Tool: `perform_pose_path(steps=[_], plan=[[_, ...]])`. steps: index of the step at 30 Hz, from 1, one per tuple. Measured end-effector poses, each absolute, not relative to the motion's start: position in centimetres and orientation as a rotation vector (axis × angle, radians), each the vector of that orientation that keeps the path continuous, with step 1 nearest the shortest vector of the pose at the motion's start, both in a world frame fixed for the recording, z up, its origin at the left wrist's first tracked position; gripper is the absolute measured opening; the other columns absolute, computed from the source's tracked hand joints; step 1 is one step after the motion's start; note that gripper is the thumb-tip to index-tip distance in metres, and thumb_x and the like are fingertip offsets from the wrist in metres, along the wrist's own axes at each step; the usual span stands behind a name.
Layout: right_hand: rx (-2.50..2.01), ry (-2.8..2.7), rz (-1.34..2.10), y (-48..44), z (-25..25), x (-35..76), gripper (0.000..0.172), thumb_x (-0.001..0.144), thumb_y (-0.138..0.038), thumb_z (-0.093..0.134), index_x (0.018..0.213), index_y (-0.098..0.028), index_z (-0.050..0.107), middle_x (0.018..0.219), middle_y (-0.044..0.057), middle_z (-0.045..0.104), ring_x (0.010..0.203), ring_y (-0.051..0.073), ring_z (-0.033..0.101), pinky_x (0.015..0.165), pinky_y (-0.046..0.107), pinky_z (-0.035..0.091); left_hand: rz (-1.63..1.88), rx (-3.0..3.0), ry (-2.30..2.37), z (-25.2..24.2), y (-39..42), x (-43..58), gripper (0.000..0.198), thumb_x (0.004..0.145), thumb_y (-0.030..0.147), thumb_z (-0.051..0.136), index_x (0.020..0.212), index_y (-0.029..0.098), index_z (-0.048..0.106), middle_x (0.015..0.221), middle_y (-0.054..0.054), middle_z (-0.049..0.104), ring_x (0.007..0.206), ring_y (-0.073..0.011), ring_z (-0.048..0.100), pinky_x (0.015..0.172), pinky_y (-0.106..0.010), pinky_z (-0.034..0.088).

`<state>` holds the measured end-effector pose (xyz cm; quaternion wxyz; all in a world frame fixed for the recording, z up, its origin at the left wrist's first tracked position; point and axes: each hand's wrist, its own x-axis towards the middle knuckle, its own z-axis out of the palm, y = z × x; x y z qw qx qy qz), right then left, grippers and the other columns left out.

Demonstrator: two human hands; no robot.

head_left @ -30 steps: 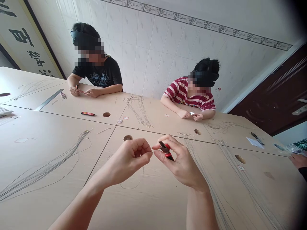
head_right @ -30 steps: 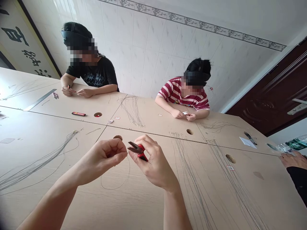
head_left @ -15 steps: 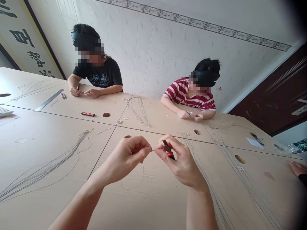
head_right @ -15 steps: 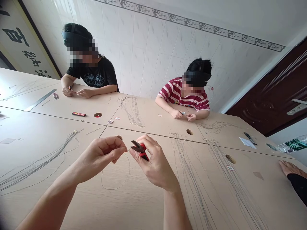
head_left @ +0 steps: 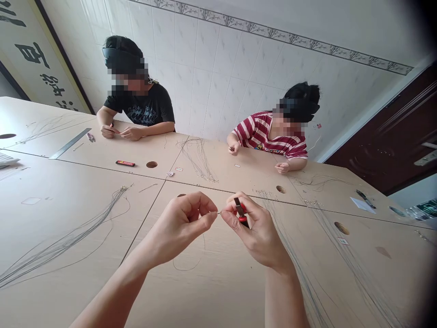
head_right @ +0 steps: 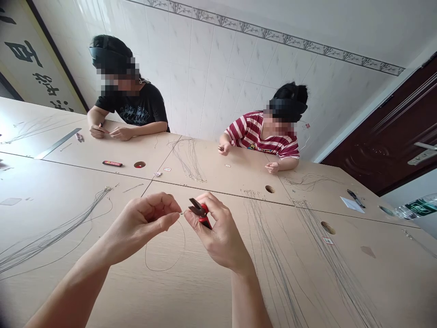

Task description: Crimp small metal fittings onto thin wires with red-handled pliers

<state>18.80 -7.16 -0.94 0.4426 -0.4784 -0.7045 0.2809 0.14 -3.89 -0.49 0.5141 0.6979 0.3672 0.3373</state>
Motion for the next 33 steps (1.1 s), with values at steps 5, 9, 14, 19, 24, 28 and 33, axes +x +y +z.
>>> perform_pose_path(steps=[5,9,14,19,24,28,33], plan=[[-1.177,-1.732,0.712,-7.2,-0.9,18.6,0.022,0.094,-0.032,0.055,0.076,-0.022,0.047,0.079,-0.001,0.046,0.071,0.012,0.043,0.066,0.026,0.037,0.821,1.699,0.909,-0.7,-3.8,0.2,0.012,0.089,0.026,0.055,0.082,0.019,0.062,0.061,0.005,0.042,0.054,-0.0087,0.032,0.047,-0.022,0.027],[-1.165,-1.709,0.747,-7.1,-1.0,18.6,0.023,0.094,-0.033,0.055,0.076,-0.022,0.047,0.078,-0.001,0.045,0.07,0.012,0.043,0.064,0.026,0.037,0.909,1.749,0.966,-0.7,-4.1,0.2,0.008,0.089,0.023,0.055,0.095,0.022,0.06,0.068,0.004,0.05,0.054,-0.0084,0.039,0.046,-0.021,0.033],[-1.159,-1.645,0.767,-7.1,-1.1,18.8,0.023,0.094,-0.032,0.056,0.076,-0.021,0.048,0.075,-0.002,0.045,0.069,0.011,0.042,0.062,0.025,0.036,1.057,1.993,1.01,-0.1,-4.8,0.1,0.006,0.083,0.018,0.058,0.079,0.021,0.061,0.131,-0.005,0.048,0.104,-0.0228,0.054,0.045,-0.017,0.037],[-1.182,-1.643,0.747,-7.2,-1.2,18.9,0.021,0.094,-0.031,0.056,0.076,-0.021,0.049,0.075,-0.003,0.047,0.066,0.011,0.042,0.061,0.025,0.034,1.027,2.046,1.062,-0.3,-4.7,0.3,0.015,0.085,0.022,0.057,0.075,0.025,0.068,0.113,-0.005,0.052,0.106,-0.0247,0.048,0.052,-0.02,0.044],[-1.168,-1.642,0.773,-7.2,-1.3,18.8,0.02,0.094,-0.03,0.056,0.078,-0.021,0.05,0.076,-0.003,0.047,0.068,0.011,0.042,0.063,0.025,0.035,1.063,2.087,1.07,-0.8,-4.5,0.5,0.014,0.087,0.022,0.058,0.08,0.028,0.069,0.111,-0.002,0.052,0.106,-0.0225,0.048,0.085,-0.04,0.048],[-1.153,-1.636,0.795,-7.2,-1.4,18.5,0.02,0.094,-0.031,0.056,0.078,-0.021,0.049,0.076,-0.003,0.047,0.068,0.01,0.042,0.063,0.024,0.035,1.062,2.088,1.071,-0.9,-4.4,0.4,0.015,0.087,0.021,0.057,0.08,0.027,0.068,0.111,-0.002,0.052,0.105,-0.0217,0.049,0.088,-0.041,0.046],[-1.123,-1.629,0.794,-7.2,-1.5,18.3,0.023,0.094,-0.03,0.057,0.076,-0.021,0.047,0.076,-0.003,0.045,0.069,0.01,0.041,0.064,0.024,0.036,1.05,2.057,1.057,-0.9,-4.3,0.4,0.015,0.087,0.022,0.057,0.079,0.027,0.068,0.11,-0.003,0.052,0.103,-0.0216,0.05,0.07,-0.03,0.047]])
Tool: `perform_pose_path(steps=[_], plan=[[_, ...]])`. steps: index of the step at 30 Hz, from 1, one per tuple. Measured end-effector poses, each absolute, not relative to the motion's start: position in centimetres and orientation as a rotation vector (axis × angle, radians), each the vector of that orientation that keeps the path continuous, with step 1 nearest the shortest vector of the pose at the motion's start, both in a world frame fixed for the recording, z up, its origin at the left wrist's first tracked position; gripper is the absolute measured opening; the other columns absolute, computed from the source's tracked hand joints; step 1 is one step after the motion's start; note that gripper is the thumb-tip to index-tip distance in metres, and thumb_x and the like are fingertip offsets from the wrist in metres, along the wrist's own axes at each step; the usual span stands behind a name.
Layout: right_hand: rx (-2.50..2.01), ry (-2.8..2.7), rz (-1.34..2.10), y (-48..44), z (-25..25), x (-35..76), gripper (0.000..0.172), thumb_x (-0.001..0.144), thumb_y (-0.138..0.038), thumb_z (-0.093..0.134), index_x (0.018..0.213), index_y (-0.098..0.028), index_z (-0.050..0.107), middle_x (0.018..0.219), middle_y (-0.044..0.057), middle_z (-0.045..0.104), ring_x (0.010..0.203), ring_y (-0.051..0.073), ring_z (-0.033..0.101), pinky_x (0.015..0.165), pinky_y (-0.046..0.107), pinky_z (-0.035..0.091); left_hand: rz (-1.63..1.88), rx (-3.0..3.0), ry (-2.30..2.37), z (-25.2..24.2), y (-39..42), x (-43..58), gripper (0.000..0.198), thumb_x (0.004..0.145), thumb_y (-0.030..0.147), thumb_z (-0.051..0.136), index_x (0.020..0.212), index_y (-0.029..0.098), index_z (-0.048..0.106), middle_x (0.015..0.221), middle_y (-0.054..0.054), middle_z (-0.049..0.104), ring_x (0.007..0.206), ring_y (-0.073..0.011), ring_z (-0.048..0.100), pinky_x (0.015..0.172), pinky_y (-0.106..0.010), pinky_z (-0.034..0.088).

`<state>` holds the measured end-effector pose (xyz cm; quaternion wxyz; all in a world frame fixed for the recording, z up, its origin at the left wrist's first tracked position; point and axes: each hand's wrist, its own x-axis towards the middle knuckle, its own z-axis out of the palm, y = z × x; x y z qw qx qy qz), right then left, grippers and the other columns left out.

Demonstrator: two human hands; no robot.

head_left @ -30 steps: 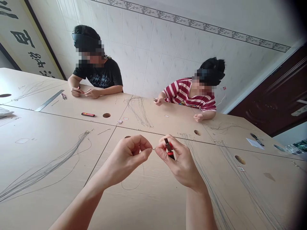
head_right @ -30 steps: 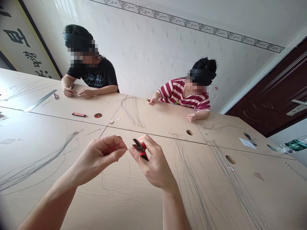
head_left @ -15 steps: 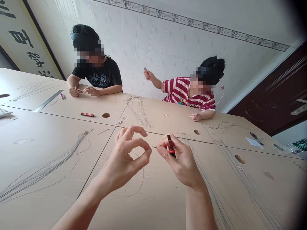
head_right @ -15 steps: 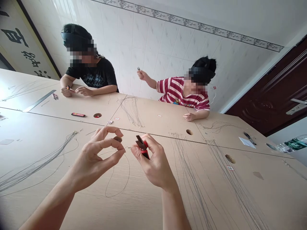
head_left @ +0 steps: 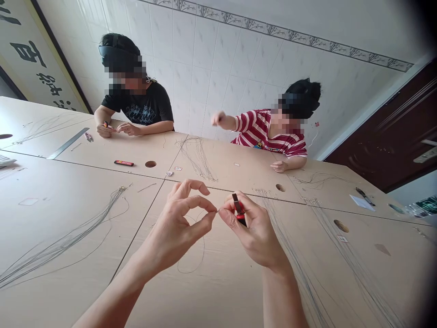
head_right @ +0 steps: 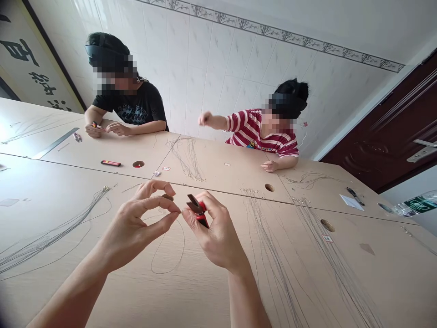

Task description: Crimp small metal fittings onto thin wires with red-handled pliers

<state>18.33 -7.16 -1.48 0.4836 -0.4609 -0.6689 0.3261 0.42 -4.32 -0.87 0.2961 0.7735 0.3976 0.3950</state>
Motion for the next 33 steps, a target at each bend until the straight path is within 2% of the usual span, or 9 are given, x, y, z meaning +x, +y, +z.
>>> perform_pose_path(steps=[8,17,24,33], plan=[[-1.127,-1.618,0.79,-7.15,-1.44,18.33,0.023,0.094,-0.03,0.056,0.075,-0.021,0.045,0.075,-0.003,0.043,0.068,0.011,0.04,0.062,0.024,0.035,1.04,2.063,1.066,-0.83,-4.27,0.33,0.016,0.087,0.024,0.056,0.079,0.027,0.069,0.109,-0.002,0.052,0.1,-0.0211,0.052,0.074,-0.034,0.046],[-1.136,-1.614,0.791,-7.21,-1.32,18.11,0.024,0.094,-0.031,0.056,0.075,-0.021,0.045,0.074,-0.003,0.044,0.066,0.01,0.039,0.061,0.024,0.035,1.039,2.073,1.053,-0.88,-4.16,0.24,0.015,0.088,0.025,0.057,0.08,0.028,0.069,0.108,-0.002,0.053,0.103,-0.0209,0.052,0.088,-0.042,0.043],[-1.143,-1.634,0.767,-7.23,-1.32,18.16,0.022,0.094,-0.029,0.055,0.076,-0.021,0.047,0.074,-0.003,0.045,0.066,0.01,0.04,0.061,0.024,0.037,1.004,2.043,1.054,-0.9,-4.18,0.19,0.015,0.089,0.028,0.057,0.08,0.029,0.069,0.11,-0.001,0.052,0.101,-0.0196,0.053,0.082,-0.036,0.046],[-1.139,-1.656,0.695,-7.47,-1.03,17.61,0.023,0.094,-0.027,0.054,0.073,-0.02,0.048,0.075,-0.001,0.046,0.066,0.011,0.041,0.059,0.025,0.036,0.989,2.002,1.056,-0.52,-4.39,0.19,0.016,0.088,0.025,0.057,0.078,0.025,0.069,0.111,-0.004,0.052,0.099,-0.0208,0.054,0.074,-0.033,0.05]])
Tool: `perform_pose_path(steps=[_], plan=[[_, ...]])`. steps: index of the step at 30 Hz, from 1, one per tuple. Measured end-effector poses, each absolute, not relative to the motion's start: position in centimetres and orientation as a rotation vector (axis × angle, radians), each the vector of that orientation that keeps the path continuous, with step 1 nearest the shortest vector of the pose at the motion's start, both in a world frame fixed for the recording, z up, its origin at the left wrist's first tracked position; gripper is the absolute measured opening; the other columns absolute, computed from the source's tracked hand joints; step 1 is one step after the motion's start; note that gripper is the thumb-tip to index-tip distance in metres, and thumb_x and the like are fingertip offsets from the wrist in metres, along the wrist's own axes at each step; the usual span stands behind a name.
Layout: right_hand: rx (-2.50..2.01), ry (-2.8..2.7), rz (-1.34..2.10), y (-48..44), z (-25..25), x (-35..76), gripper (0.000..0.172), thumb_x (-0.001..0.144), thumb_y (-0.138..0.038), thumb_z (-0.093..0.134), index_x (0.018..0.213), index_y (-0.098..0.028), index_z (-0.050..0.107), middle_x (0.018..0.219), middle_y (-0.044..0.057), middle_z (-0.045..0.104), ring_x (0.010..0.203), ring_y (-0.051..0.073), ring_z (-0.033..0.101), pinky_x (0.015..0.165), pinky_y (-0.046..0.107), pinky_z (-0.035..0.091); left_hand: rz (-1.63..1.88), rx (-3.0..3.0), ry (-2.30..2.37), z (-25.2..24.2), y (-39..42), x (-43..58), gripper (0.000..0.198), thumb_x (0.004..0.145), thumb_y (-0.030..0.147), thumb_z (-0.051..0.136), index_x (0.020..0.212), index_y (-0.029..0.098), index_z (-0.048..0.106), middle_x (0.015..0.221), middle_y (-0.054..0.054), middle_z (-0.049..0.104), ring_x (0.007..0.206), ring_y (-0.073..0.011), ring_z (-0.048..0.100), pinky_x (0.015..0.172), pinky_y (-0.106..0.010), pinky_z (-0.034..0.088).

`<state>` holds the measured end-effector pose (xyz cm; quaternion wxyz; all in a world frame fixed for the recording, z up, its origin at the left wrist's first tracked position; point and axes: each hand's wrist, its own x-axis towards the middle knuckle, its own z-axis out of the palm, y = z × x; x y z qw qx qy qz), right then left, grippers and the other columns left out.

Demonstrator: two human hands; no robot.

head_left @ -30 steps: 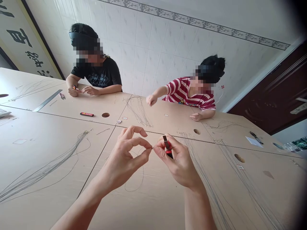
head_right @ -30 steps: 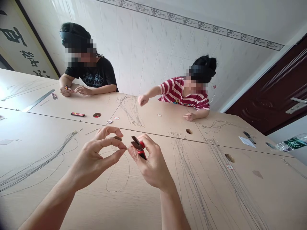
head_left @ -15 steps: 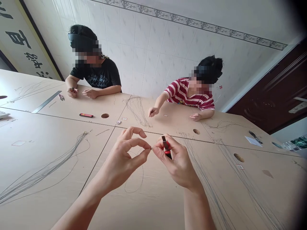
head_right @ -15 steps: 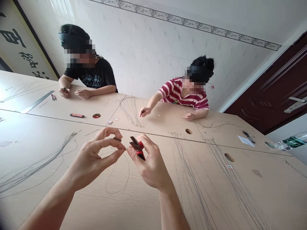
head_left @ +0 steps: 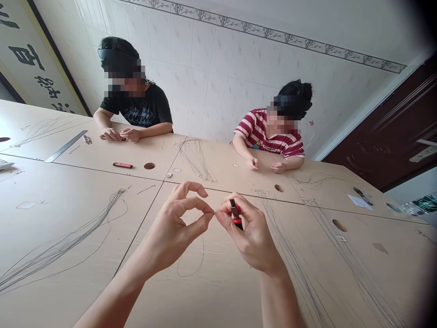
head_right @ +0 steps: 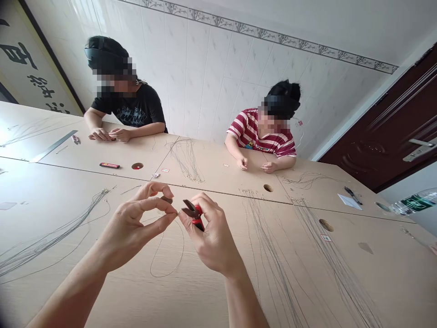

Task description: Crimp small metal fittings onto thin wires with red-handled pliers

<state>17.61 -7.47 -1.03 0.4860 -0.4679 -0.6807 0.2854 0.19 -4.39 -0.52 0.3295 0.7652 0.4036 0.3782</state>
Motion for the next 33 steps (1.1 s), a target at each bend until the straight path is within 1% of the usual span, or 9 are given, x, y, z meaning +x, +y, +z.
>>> perform_pose_path(steps=[5,10,14,16,19,23,28,33], plan=[[-1.149,-1.665,0.691,-7.44,-1.13,17.7,0.023,0.094,-0.028,0.054,0.073,-0.02,0.048,0.076,-0.001,0.046,0.067,0.012,0.041,0.059,0.025,0.035,0.995,1.997,1.048,-0.66,-4.27,0.26,0.016,0.088,0.025,0.057,0.077,0.025,0.068,0.111,-0.004,0.051,0.096,-0.0197,0.054,0.072,-0.032,0.049],[-1.174,-1.67,0.671,-7.47,-1.32,17.84,0.023,0.094,-0.028,0.054,0.074,-0.021,0.048,0.076,-0.002,0.046,0.067,0.011,0.041,0.06,0.025,0.035,1.024,2.006,1.06,-0.69,-4.22,0.42,0.016,0.088,0.024,0.057,0.077,0.025,0.068,0.109,-0.003,0.052,0.098,-0.0199,0.053,0.078,-0.034,0.048],[-1.195,-1.675,0.672,-7.47,-1.17,17.77,0.023,0.094,-0.029,0.055,0.073,-0.021,0.049,0.074,-0.002,0.046,0.067,0.011,0.04,0.06,0.025,0.035,1.026,1.981,1.042,-0.66,-4.27,0.36,0.016,0.088,0.025,0.057,0.076,0.024,0.068,0.109,-0.004,0.051,0.096,-0.0198,0.053,0.069,-0.03,0.049],[-1.186,-1.671,0.684,-7.46,-1.02,17.8,0.023,0.094,-0.03,0.056,0.074,-0.021,0.049,0.075,-0.002,0.048,0.067,0.011,0.041,0.06,0.025,0.036,1.024,1.966,1.027,-0.69,-4.2,0.21,0.016,0.089,0.026,0.057,0.076,0.024,0.068,0.11,-0.005,0.051,0.099,-0.0205,0.054,0.068,-0.029,0.049],[-1.166,-1.659,0.702,-7.46,-0.88,17.99,0.021,0.093,-0.033,0.057,0.077,-0.021,0.053,0.079,-0.001,0.051,0.068,0.011,0.044,0.062,0.024,0.038,1.022,1.938,1.001,-0.72,-4.0,-0.11,0.015,0.089,0.027,0.059,0.078,0.025,0.069,0.11,-0.004,0.051,0.101,-0.0211,0.056,0.072,-0.031,0.051],[-1.177,-1.636,0.704,-7.47,-0.9,18.28,0.017,0.093,-0.033,0.057,0.081,-0.021,0.058,0.081,0.0,0.051,0.068,0.011,0.045,0.063,0.025,0.04,1.032,1.908,1.006,-0.73,-3.81,-0.4,0.013,0.089,0.027,0.06,0.079,0.025,0.069,0.111,-0.003,0.051,0.096,-0.02,0.058,0.079,-0.035,0.052],[-1.17,-1.637,0.71,-7.4,-1.04,18.22,0.018,0.092,-0.033,0.059,0.079,-0.021,0.057,0.08,0.0,0.051,0.069,0.012,0.046,0.062,0.025,0.04,1.041,1.923,0.986,-0.95,-3.78,-0.32,0.014,0.089,0.028,0.06,0.079,0.026,0.07,0.11,-0.004,0.052,0.101,-0.0216,0.057,0.077,-0.034,0.052],[-1.183,-1.644,0.721,-7.45,-0.93,18.12,0.022,0.092,-0.033,0.058,0.075,-0.021,0.051,0.077,-0.001,0.048,0.067,0.011,0.044,0.06,0.024,0.039,1.021,1.937,0.982,-0.94,-3.8,-0.23,0.016,0.09,0.032,0.06,0.08,0.027,0.071,0.11,-0.004,0.053,0.107,-0.0236,0.055,0.074,-0.032,0.052]])
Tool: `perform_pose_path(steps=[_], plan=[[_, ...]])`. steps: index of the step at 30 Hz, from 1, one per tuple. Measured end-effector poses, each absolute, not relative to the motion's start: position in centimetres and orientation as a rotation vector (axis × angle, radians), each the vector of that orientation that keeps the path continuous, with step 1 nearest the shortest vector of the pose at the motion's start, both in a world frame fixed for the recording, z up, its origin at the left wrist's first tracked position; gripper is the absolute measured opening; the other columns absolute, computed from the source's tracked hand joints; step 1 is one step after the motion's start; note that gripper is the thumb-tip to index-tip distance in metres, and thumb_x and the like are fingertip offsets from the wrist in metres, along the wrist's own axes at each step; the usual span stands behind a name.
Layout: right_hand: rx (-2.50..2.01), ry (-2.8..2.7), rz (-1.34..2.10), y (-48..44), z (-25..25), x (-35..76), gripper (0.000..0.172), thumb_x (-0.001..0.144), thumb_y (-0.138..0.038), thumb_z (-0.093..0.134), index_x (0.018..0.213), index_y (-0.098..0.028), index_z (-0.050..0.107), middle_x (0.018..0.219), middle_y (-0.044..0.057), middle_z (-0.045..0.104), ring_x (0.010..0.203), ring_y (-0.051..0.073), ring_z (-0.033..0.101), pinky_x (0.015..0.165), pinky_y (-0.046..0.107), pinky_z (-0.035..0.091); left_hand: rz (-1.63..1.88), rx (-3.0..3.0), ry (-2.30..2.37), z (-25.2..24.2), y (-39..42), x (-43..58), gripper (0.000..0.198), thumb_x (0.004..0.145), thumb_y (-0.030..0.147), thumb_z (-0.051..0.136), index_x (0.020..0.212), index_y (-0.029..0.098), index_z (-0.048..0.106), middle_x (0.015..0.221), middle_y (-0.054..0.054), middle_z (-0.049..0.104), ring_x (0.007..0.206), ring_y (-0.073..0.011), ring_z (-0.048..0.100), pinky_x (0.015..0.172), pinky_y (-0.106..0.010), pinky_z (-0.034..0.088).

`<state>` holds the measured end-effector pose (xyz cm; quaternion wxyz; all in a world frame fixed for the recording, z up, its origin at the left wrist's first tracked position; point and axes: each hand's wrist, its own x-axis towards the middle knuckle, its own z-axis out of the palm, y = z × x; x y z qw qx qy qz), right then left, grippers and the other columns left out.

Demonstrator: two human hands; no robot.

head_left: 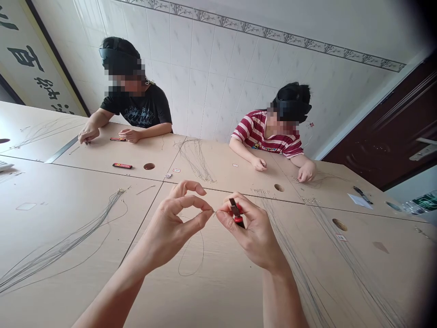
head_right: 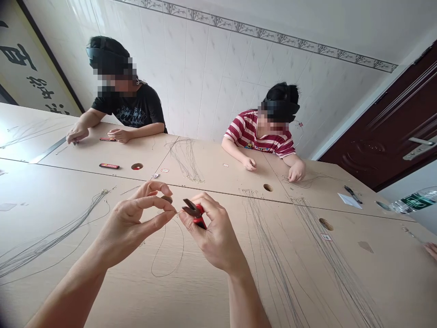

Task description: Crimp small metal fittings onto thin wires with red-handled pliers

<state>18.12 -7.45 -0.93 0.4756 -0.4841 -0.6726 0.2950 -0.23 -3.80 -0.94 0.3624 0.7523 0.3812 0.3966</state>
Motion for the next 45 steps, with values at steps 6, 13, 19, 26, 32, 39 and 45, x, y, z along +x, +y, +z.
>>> perform_pose_path(steps=[6,13,19,26,32,39,45], plan=[[-1.185,-1.662,0.738,-7.48,-0.65,18.12,0.022,0.094,-0.032,0.055,0.076,-0.021,0.049,0.077,-0.001,0.048,0.068,0.011,0.044,0.06,0.024,0.039,0.998,1.936,1.017,-0.66,-3.82,-0.17,0.014,0.089,0.03,0.06,0.082,0.029,0.072,0.111,-0.003,0.054,0.109,-0.0239,0.055,0.076,-0.034,0.052],[-1.201,-1.688,0.734,-7.58,-0.6,18.15,0.023,0.094,-0.034,0.054,0.075,-0.022,0.048,0.077,0.0,0.048,0.068,0.012,0.045,0.061,0.025,0.04,1.028,1.919,1.03,-0.48,-3.72,-0.5,0.013,0.089,0.031,0.06,0.08,0.026,0.069,0.109,-0.003,0.056,0.104,-0.0223,0.057,0.078,-0.033,0.052],[-1.209,-1.706,0.751,-7.52,-0.67,18.24,0.024,0.094,-0.034,0.054,0.075,-0.022,0.047,0.078,-0.001,0.047,0.068,0.012,0.045,0.06,0.025,0.037,1.014,1.834,0.92,-0.55,-3.29,-0.83,0.018,0.092,0.027,0.056,0.104,0.031,0.069,0.113,0.0,0.068,0.111,-0.022,0.06,0.088,-0.035,0.05],[-1.175,-1.706,0.81,-7.56,-0.56,18.34,0.021,0.095,-0.03,0.052,0.076,-0.021,0.046,0.079,-0.001,0.047,0.068,0.011,0.043,0.057,0.024,0.034,0.893,1.83,0.89,-0.82,-3.23,-0.7,0.015,0.092,0.029,0.057,0.101,0.028,0.069,0.095,0.001,0.072,0.093,-0.0191,0.065,0.084,-0.034,0.049],[-1.142,-1.693,0.853,-7.55,-0.59,18.38,0.022,0.095,-0.031,0.052,0.076,-0.021,0.045,0.08,-0.001,0.045,0.067,0.011,0.04,0.057,0.025,0.032,0.887,1.843,0.88,-0.99,-3.28,-0.59,0.014,0.092,0.033,0.057,0.087,0.025,0.067,0.088,0.001,0.068,0.082,-0.0163,0.059,0.078,-0.032,0.048],[-1.121,-1.66,0.875,-7.54,-0.84,18.57,0.022,0.097,-0.03,0.051,0.077,-0.022,0.044,0.078,-0.003,0.042,0.067,0.01,0.038,0.06,0.024,0.033,0.854,1.858,0.933,-0.62,-3.5,-0.4,0.014,0.091,0.034,0.058,0.088,0.024,0.067,0.088,0.001,0.067,0.083,-0.0155,0.059,0.077,-0.03,0.048],[-1.114,-1.666,0.884,-7.46,-0.89,18.43,0.022,0.096,-0.03,0.052,0.077,-0.021,0.046,0.078,-0.002,0.043,0.069,0.01,0.04,0.06,0.023,0.034,0.906,1.851,0.924,-0.58,-3.71,-0.5,0.013,0.089,0.035,0.062,0.096,0.025,0.067,0.099,0.0,0.07,0.097,-0.0185,0.062,0.075,-0.027,0.05]])
